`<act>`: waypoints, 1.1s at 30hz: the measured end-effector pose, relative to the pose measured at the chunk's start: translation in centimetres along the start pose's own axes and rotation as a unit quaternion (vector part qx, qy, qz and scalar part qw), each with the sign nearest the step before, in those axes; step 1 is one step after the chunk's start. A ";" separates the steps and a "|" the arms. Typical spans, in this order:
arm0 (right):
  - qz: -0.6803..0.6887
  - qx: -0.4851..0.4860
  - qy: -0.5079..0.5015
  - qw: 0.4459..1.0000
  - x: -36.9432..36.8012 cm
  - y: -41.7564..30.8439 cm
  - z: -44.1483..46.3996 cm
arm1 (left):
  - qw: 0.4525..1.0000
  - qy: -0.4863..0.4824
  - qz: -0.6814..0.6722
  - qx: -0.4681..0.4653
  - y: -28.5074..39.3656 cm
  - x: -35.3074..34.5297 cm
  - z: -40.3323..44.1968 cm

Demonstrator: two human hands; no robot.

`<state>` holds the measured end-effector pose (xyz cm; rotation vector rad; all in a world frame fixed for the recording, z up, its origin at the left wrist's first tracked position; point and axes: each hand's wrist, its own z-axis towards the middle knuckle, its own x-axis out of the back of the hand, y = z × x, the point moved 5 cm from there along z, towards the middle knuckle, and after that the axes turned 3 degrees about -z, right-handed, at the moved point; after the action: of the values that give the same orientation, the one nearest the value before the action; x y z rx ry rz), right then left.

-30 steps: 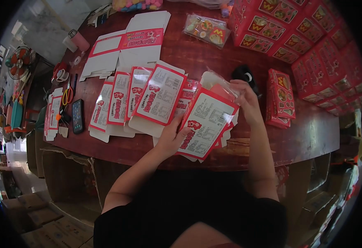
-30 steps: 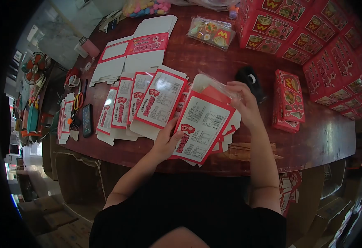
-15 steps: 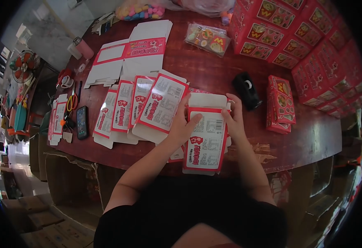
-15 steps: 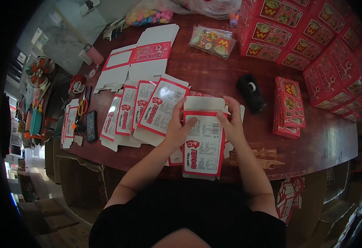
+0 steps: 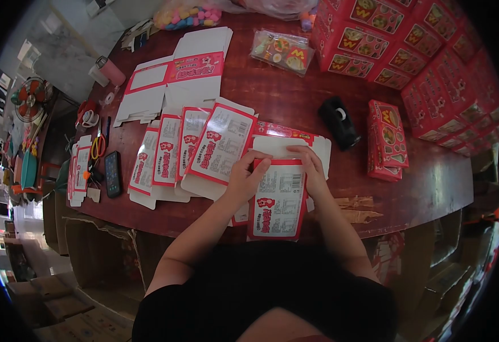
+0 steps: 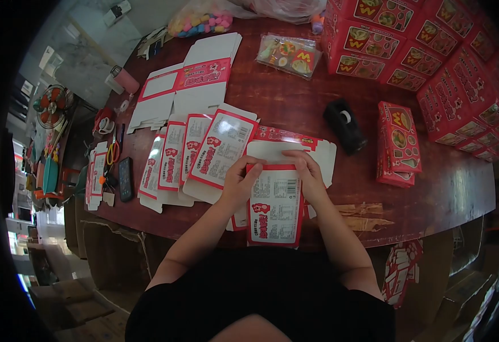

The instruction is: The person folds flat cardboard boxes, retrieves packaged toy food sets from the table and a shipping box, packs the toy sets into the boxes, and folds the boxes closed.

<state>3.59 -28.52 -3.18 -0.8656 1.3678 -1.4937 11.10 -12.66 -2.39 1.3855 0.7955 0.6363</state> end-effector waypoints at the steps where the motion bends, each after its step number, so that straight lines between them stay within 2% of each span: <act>1: -0.082 0.074 -0.012 0.994 0.2 -0.6 0.1 | 1.000 0.014 0.020 -0.009 -0.4 0.4 0.0; 2: -0.163 0.147 -0.023 0.975 0.1 -1.1 -0.1 | 0.999 0.026 0.040 -0.017 -1.2 0.8 0.0; 3: -0.129 0.150 -0.014 0.980 0.2 -0.9 -0.2 | 0.997 0.039 0.060 -0.026 -1.4 1.0 0.0; 5: -0.061 0.156 0.004 0.986 0.0 -0.7 -0.5 | 0.987 0.066 0.059 -0.131 -0.9 1.1 0.3; 6: -0.030 0.129 0.035 0.991 0.0 -0.7 -0.7 | 0.978 0.081 0.057 -0.183 -0.1 0.9 0.3; 8: 0.035 0.075 0.097 0.992 -0.2 -0.9 -1.3 | 0.985 0.075 -0.028 -0.156 0.4 0.4 -0.1; 9: 0.051 0.070 0.092 0.992 -0.3 -0.7 -1.5 | 0.985 0.073 -0.071 -0.140 0.6 0.3 -0.4; 12: 0.083 0.033 0.076 0.993 -0.5 0.1 -1.3 | 0.996 -0.023 -0.068 -0.060 0.0 1.0 0.6; 15: 0.030 0.025 0.137 0.990 -0.9 -0.7 -1.3 | 0.994 -0.016 0.108 0.000 3.1 0.5 1.3; 18: 0.076 -0.024 0.167 0.983 -1.3 -2.0 -1.0 | 0.996 -0.036 0.043 0.076 3.8 0.2 2.1; 21: 0.062 -0.085 0.170 0.980 -0.9 -1.6 -0.8 | 0.986 -0.013 0.105 0.130 3.4 0.3 2.2; 24: 0.164 -0.099 0.154 0.969 -0.4 -1.0 -0.5 | 0.986 -0.055 0.093 0.130 3.8 0.1 1.7; 27: 0.218 -0.142 0.141 0.955 -0.1 -0.7 -0.2 | 0.976 -0.137 0.123 0.119 5.2 -0.1 0.4; 30: 0.251 -0.189 0.122 0.941 -0.3 -0.9 0.1 | 0.966 -0.172 0.180 0.072 6.0 0.0 -0.5; 33: 0.266 -0.214 0.105 0.934 -0.3 -0.2 0.4 | 0.969 -0.180 0.132 0.104 6.1 0.3 -0.8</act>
<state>4.08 -28.36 -2.93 -0.5276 1.9459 -0.8979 11.06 -11.33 3.60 1.7567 0.3961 0.4925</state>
